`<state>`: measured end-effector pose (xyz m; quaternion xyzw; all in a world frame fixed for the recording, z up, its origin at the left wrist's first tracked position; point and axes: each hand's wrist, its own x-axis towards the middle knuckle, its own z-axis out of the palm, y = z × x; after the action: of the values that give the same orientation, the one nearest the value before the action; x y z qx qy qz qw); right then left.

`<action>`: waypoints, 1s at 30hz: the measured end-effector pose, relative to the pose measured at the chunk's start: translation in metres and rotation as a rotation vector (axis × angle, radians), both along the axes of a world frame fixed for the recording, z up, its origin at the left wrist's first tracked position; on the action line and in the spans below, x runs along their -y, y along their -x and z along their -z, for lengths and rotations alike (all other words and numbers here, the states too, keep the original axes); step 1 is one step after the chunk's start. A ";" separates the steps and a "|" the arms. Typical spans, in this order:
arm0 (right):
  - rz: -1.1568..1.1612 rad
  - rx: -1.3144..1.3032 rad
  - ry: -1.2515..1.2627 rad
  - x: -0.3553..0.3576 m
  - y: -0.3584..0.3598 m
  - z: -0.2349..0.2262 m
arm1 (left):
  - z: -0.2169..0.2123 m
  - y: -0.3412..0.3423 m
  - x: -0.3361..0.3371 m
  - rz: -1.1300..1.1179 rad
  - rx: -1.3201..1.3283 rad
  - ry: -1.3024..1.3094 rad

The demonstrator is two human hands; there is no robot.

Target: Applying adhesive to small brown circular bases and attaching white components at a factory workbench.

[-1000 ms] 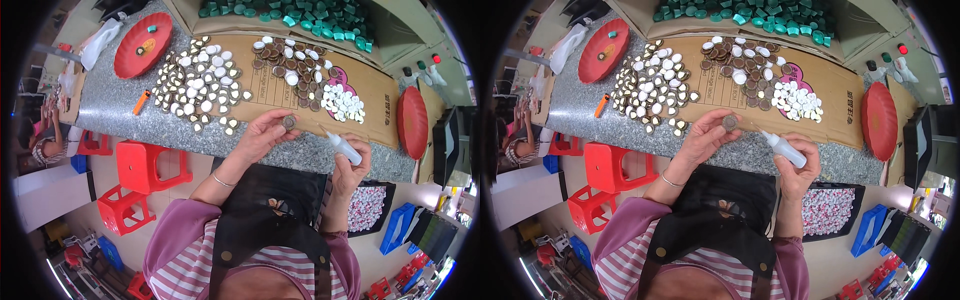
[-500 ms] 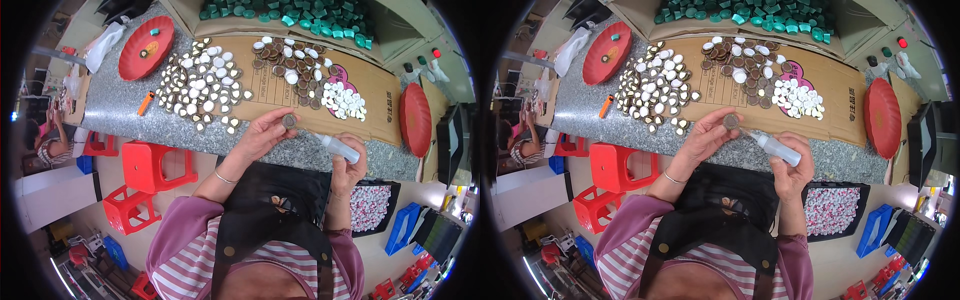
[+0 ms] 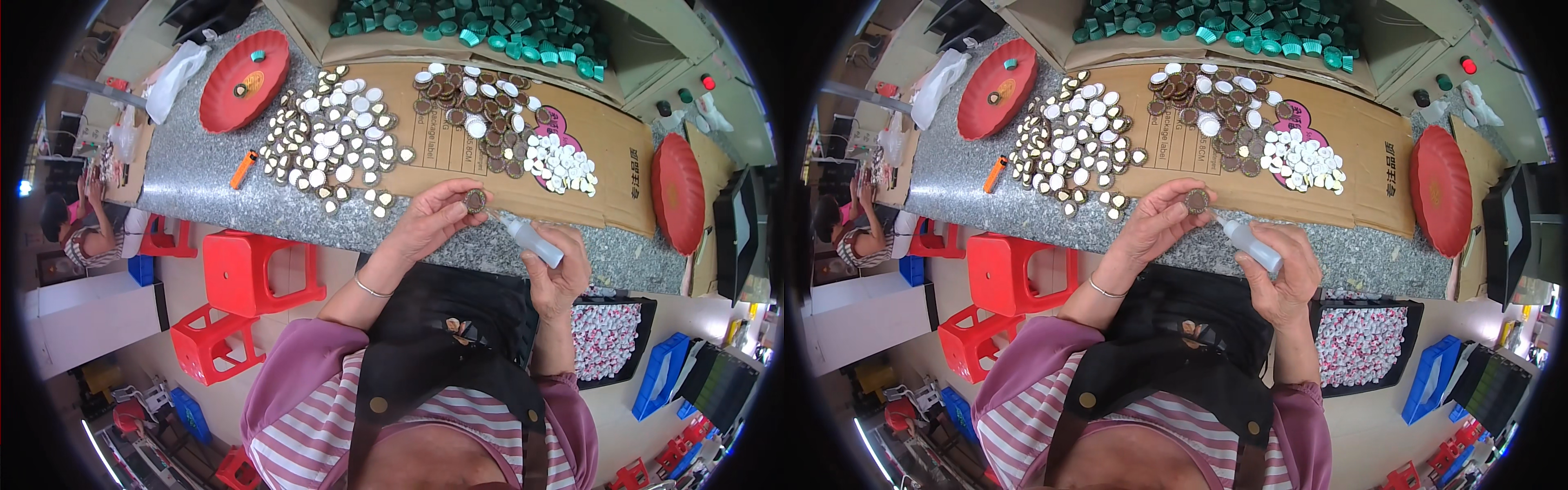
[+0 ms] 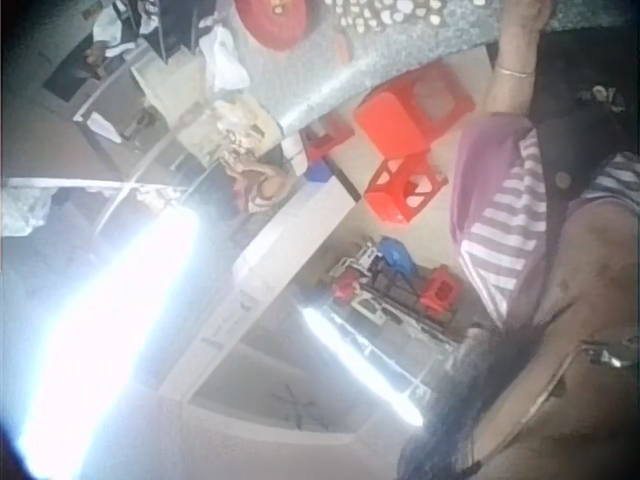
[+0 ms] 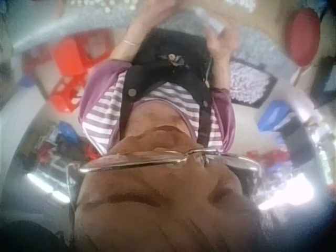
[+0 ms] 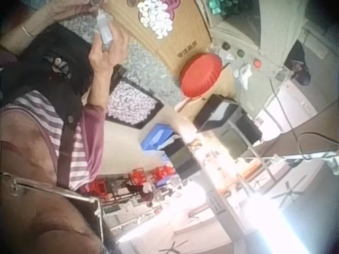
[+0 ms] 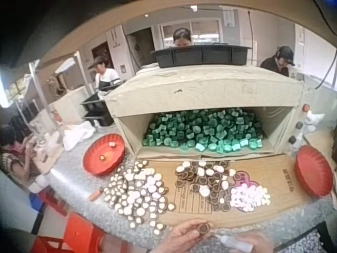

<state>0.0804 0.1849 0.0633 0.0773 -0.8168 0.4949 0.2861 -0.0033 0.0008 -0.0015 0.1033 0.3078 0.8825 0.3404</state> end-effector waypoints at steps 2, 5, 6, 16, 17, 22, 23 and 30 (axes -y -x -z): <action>0.001 0.000 -0.018 0.000 0.001 -0.001 | 0.000 0.000 0.000 0.001 -0.009 0.002; -0.008 -0.008 -0.034 0.002 0.002 -0.002 | -0.001 0.000 -0.001 0.000 -0.028 0.008; -0.011 -0.003 -0.040 0.002 0.002 -0.002 | -0.001 0.000 -0.001 0.001 -0.036 0.011; -0.032 0.001 -0.068 0.003 0.004 -0.002 | -0.001 -0.001 -0.002 0.004 -0.028 0.019; -0.032 0.001 -0.067 0.002 0.004 -0.002 | 0.000 -0.001 -0.002 0.006 -0.029 0.022; -0.039 0.009 -0.077 0.003 0.005 -0.002 | 0.000 -0.001 -0.001 0.014 -0.027 0.025; -0.038 0.010 -0.077 0.003 0.005 -0.002 | -0.001 -0.001 -0.002 0.014 -0.028 0.027; -0.036 0.015 -0.057 0.003 0.005 -0.001 | -0.001 -0.001 -0.001 0.027 -0.031 0.029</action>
<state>0.0751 0.1822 0.0640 0.0963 -0.8313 0.4770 0.2685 -0.0023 0.0017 -0.0004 0.1159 0.3244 0.8716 0.3489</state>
